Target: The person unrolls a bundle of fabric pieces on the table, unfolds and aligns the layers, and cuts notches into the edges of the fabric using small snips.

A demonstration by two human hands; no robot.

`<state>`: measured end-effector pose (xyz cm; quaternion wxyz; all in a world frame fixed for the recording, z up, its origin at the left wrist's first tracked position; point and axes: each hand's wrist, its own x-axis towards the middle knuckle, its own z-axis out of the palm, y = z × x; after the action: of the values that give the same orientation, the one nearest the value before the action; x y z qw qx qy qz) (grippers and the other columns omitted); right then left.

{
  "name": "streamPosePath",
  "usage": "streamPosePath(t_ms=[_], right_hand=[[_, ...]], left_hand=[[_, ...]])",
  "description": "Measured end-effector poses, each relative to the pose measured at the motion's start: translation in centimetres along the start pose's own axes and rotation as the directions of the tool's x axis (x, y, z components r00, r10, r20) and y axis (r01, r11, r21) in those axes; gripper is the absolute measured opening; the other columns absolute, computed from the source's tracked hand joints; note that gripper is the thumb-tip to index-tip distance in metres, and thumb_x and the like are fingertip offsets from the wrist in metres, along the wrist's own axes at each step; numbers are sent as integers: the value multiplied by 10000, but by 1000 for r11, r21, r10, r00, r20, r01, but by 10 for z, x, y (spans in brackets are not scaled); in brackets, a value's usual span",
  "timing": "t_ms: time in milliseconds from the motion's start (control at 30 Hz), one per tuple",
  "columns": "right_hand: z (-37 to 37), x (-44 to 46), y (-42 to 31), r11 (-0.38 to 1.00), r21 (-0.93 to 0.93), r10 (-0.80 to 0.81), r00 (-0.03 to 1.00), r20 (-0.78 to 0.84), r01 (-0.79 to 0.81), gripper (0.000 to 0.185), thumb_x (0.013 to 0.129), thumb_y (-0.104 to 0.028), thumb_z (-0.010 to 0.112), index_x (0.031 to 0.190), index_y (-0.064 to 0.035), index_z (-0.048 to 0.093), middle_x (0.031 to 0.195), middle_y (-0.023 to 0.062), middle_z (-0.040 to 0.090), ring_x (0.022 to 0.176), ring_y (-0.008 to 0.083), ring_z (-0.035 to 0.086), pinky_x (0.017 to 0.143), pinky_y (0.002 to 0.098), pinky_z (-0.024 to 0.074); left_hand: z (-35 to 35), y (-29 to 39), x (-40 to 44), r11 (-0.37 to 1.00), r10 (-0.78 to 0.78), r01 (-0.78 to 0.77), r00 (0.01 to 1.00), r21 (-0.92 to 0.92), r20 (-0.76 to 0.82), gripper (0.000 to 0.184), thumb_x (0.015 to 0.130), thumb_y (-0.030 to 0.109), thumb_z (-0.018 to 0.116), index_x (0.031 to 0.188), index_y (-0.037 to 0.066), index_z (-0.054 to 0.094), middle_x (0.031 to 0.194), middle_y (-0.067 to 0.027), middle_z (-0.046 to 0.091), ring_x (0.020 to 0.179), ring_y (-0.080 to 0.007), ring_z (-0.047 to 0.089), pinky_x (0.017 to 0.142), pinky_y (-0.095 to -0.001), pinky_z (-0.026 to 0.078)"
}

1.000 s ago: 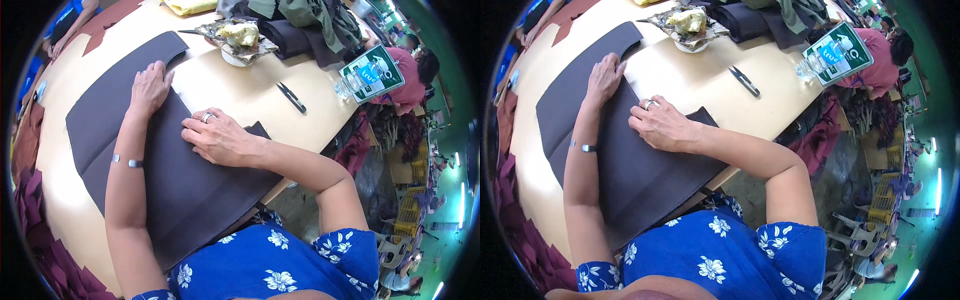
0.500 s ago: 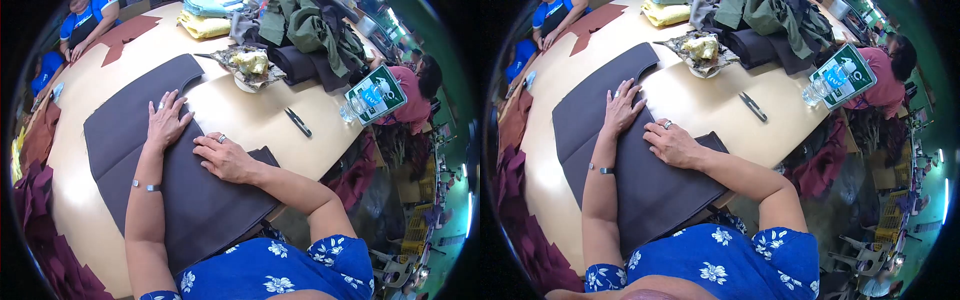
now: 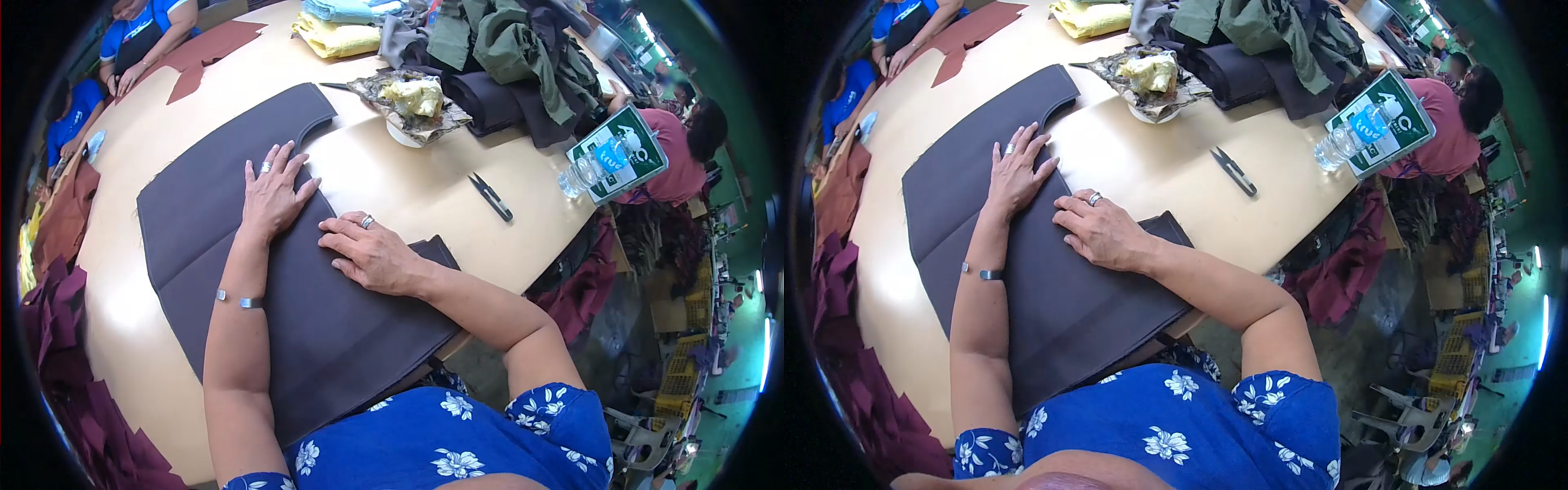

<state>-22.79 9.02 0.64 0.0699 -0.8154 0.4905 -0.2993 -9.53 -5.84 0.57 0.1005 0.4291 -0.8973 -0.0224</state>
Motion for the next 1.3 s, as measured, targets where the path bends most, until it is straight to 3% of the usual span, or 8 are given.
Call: streamPosePath(t_ms=[533, 633, 767, 833, 933, 1067, 1233, 1300], right_hand=[[-1, -1, 0, 1000, -26, -11, 1000, -1, 11, 308, 732, -110, 602, 1024, -46, 526, 1117, 119, 499, 1046, 283, 465, 880, 360, 402], [2, -1, -1, 998, -54, -46, 999, -25, 45, 291, 733, -108, 598, 1007, -34, 536, 1104, 127, 506, 1037, 282, 470, 878, 362, 402], [1, 0, -1, 998, -47, -31, 1000, 5, 31, 301, 732, -103, 596, 1018, -26, 537, 1120, 130, 500, 1052, 281, 461, 893, 363, 392], [-1, 0, -2, 999, -32, 5, 999, 46, -3, 337, 733, -99, 598, 1055, -32, 526, 1149, 121, 482, 1079, 277, 442, 929, 366, 367], [0, 0, -3, 999, -47, -4, 1000, 21, 5, 345, 733, -101, 598, 1062, -30, 523, 1150, 121, 484, 1078, 281, 443, 926, 372, 370], [1, -3, -1, 1000, -17, -1, 1000, 9, 1, 343, 733, -101, 599, 1060, -30, 523, 1144, 118, 492, 1070, 283, 450, 916, 375, 379], [0, -1, 2, 1000, -4, -5, 1000, 30, 5, 330, 737, -111, 601, 1050, -38, 526, 1133, 111, 503, 1059, 287, 456, 903, 370, 389], [-11, 8, 0, 998, -17, 62, 978, 200, -60, 333, 739, -125, 607, 1051, -42, 526, 1131, 115, 505, 1065, 288, 454, 903, 369, 391]], left_hand=[[0, 3, -1, 1000, 11, -10, 999, 15, -32, 475, 841, 431, 462, 1230, 159, 451, 1381, -46, 309, 1288, -228, 263, 1040, -508, 151], [-2, 2, -5, 986, 166, -167, 942, 22, -291, 380, 816, 307, 536, 1135, 104, 498, 1271, -80, 418, 1202, -254, 374, 994, -458, 266], [-14, 11, -36, 924, 304, -360, 895, -129, -326, 211, 741, 84, 591, 934, 51, 511, 1005, -101, 509, 987, -273, 495, 841, -388, 379], [-24, 16, -59, 935, 287, -292, 957, -203, -52, 243, 793, 142, 554, 1021, 67, 511, 1121, -100, 490, 1100, -270, 448, 933, -386, 337], [-20, 11, -71, 961, 231, -234, 972, -146, -38, 347, 854, 243, 479, 1174, 111, 466, 1292, -84, 398, 1242, -252, 321, 1033, -427, 218], [-26, 18, -70, 993, 119, -122, 980, 3, 161, 501, 874, 391, 406, 1321, 173, 341, 1425, -59, 216, 1326, -234, 155, 1053, -513, 65], [-16, 13, -68, 997, 53, -46, 993, -63, 108, 573, 853, 428, 428, 1343, 157, 304, 1436, -86, 178, 1331, -240, 141, 1060, -488, 46], [-10, 9, -68, 994, 64, -58, 996, -96, 65, 558, 858, 386, 442, 1342, 146, 303, 1418, -100, 226, 1323, -248, 172, 1062, -482, 58]])
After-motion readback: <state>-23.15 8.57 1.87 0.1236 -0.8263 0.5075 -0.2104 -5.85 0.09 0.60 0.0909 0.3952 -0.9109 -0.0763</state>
